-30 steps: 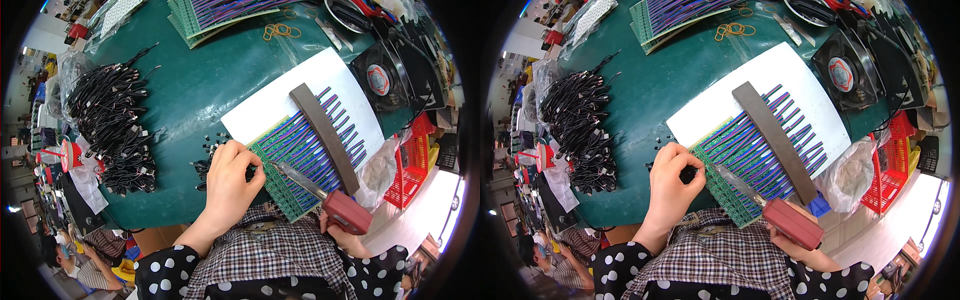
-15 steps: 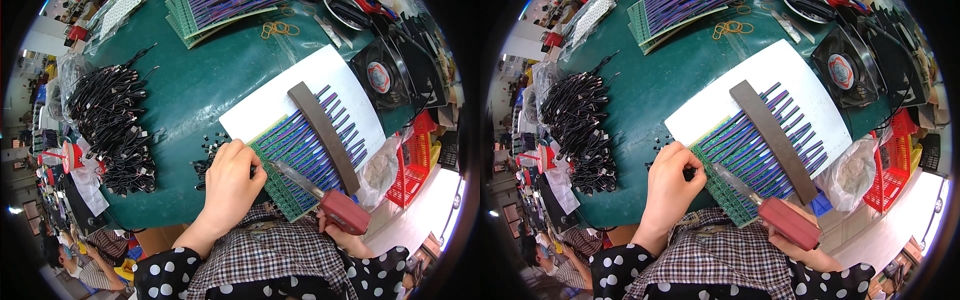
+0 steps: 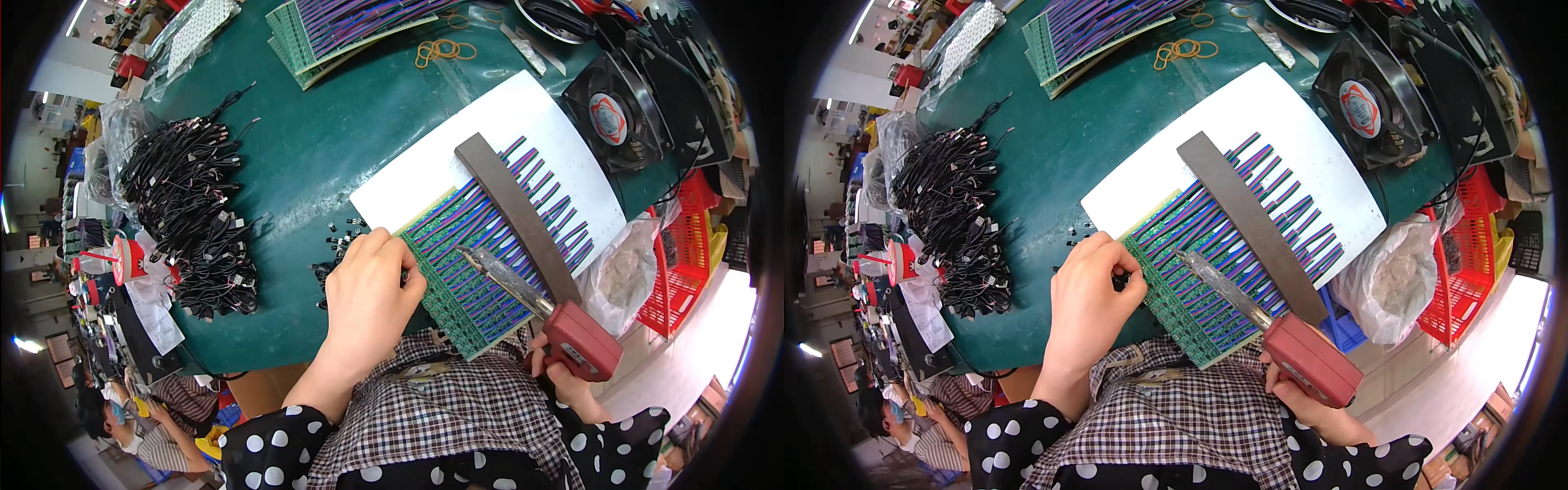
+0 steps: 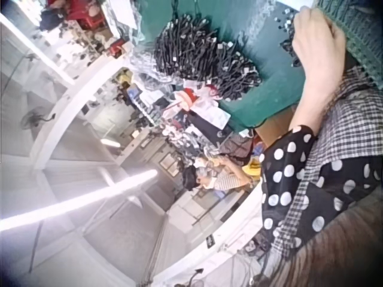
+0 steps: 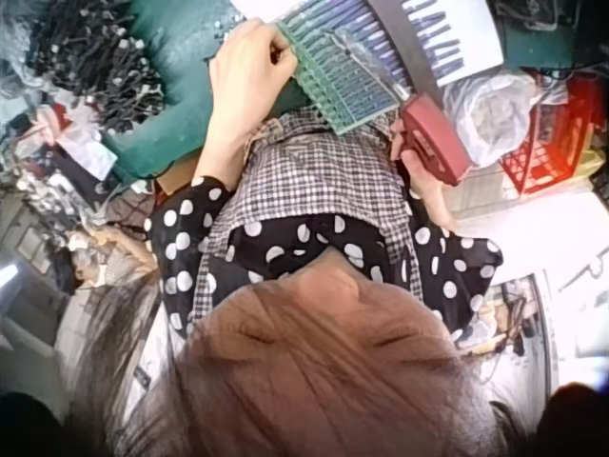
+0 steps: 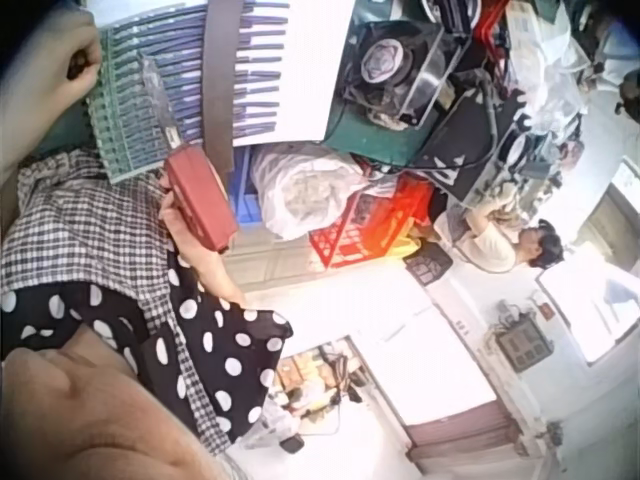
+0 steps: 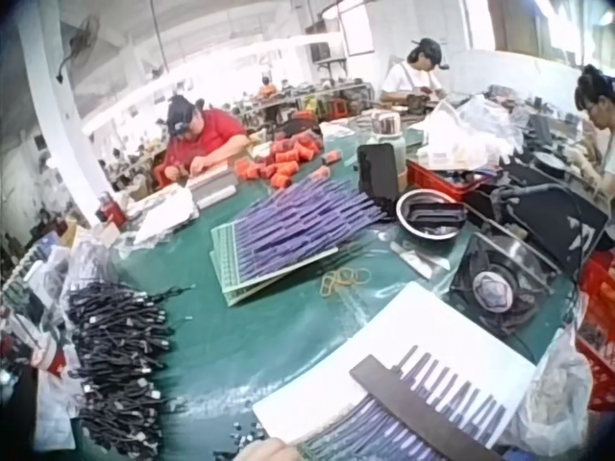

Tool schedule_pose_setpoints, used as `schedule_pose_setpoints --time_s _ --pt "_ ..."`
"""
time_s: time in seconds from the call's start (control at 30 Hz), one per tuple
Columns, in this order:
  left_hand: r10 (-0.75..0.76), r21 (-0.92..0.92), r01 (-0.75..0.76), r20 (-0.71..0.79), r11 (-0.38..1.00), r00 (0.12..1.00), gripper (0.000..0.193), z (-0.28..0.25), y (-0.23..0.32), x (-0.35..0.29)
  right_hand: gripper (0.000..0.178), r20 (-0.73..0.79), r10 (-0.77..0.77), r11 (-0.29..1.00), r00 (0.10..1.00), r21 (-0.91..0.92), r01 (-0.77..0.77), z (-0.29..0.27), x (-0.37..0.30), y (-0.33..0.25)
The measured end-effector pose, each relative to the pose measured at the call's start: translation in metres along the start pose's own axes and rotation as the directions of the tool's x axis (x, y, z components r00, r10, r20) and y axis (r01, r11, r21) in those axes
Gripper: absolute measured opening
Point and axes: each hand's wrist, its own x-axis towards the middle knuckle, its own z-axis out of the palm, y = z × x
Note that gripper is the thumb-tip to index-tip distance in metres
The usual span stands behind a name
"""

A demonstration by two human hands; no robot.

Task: The person solders small electronic components and USB cables onto a circuit board panel using a soldering iron, places the completed board into a box, and solders components onto another circuit board panel.

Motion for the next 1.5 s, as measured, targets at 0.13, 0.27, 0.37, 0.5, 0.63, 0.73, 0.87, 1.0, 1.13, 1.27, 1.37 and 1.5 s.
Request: schedule_pose_setpoints --time_s 0.13,0.27,0.37,0.5,0.63,0.73,0.87,1.0,1.13,1.27,1.37,1.5 --pt "0.031 0.025 -0.030 -0.038 0.999 0.999 0.009 0.002 -0.001 -0.003 0.054 0.019 -0.028 1.000 0.999 0.009 0.028 0.000 -0.001 -0.001" --pt "0.146 0.060 -0.140 -0.103 0.988 0.984 0.013 0.005 -0.008 -0.007 0.054 0.022 -0.017 0.999 1.000 0.030 0.016 0.000 -0.004 0.001" --pt "0.146 -0.095 -0.151 -0.057 0.984 0.988 0.017 -0.005 -0.010 -0.012 0.054 0.024 0.002 0.999 1.000 0.036 -0.003 0.002 -0.005 -0.001" --pt "0.097 -0.287 -0.124 -0.108 0.950 0.989 0.018 -0.001 -0.024 -0.019 0.053 0.018 -0.002 1.000 1.000 0.027 0.001 0.001 -0.006 0.003" --pt "0.212 -0.309 -0.291 -0.267 0.906 0.940 0.017 0.015 -0.040 -0.022 0.065 0.119 0.009 0.998 0.993 0.053 -0.015 -0.007 -0.008 0.010" --pt "0.198 -0.338 -0.291 -0.283 0.895 0.938 0.016 0.017 -0.040 -0.022 0.056 0.071 0.018 1.000 0.997 0.020 -0.019 0.005 -0.005 0.001" --pt "0.238 -0.354 -0.299 -0.206 0.886 0.949 0.015 0.012 -0.037 -0.015 0.054 0.022 -0.014 1.000 1.000 0.020 0.013 0.009 -0.004 0.001" --pt "0.200 -0.288 -0.239 -0.160 0.927 0.967 0.013 0.015 -0.032 -0.009 0.053 0.026 -0.003 1.000 1.000 0.004 0.003 0.010 -0.003 -0.001" --pt "0.189 -0.235 -0.222 -0.155 0.946 0.970 0.014 0.014 -0.030 -0.008 0.053 0.077 0.066 0.997 0.995 -0.052 -0.062 0.009 0.002 -0.007" --pt "0.172 -0.221 -0.198 -0.131 0.955 0.976 0.014 0.012 -0.029 -0.007 0.065 0.041 0.055 0.998 0.998 -0.014 -0.054 0.005 -0.001 0.007" --pt "0.173 -0.212 -0.195 -0.117 0.958 0.978 0.014 0.012 -0.029 -0.006 0.062 0.073 0.131 0.991 0.989 -0.003 -0.132 0.006 0.005 0.000" --pt "0.182 -0.214 -0.204 -0.119 0.955 0.976 0.015 0.011 -0.029 -0.005 0.060 0.067 0.101 0.994 0.993 -0.048 -0.098 0.006 0.006 0.002"
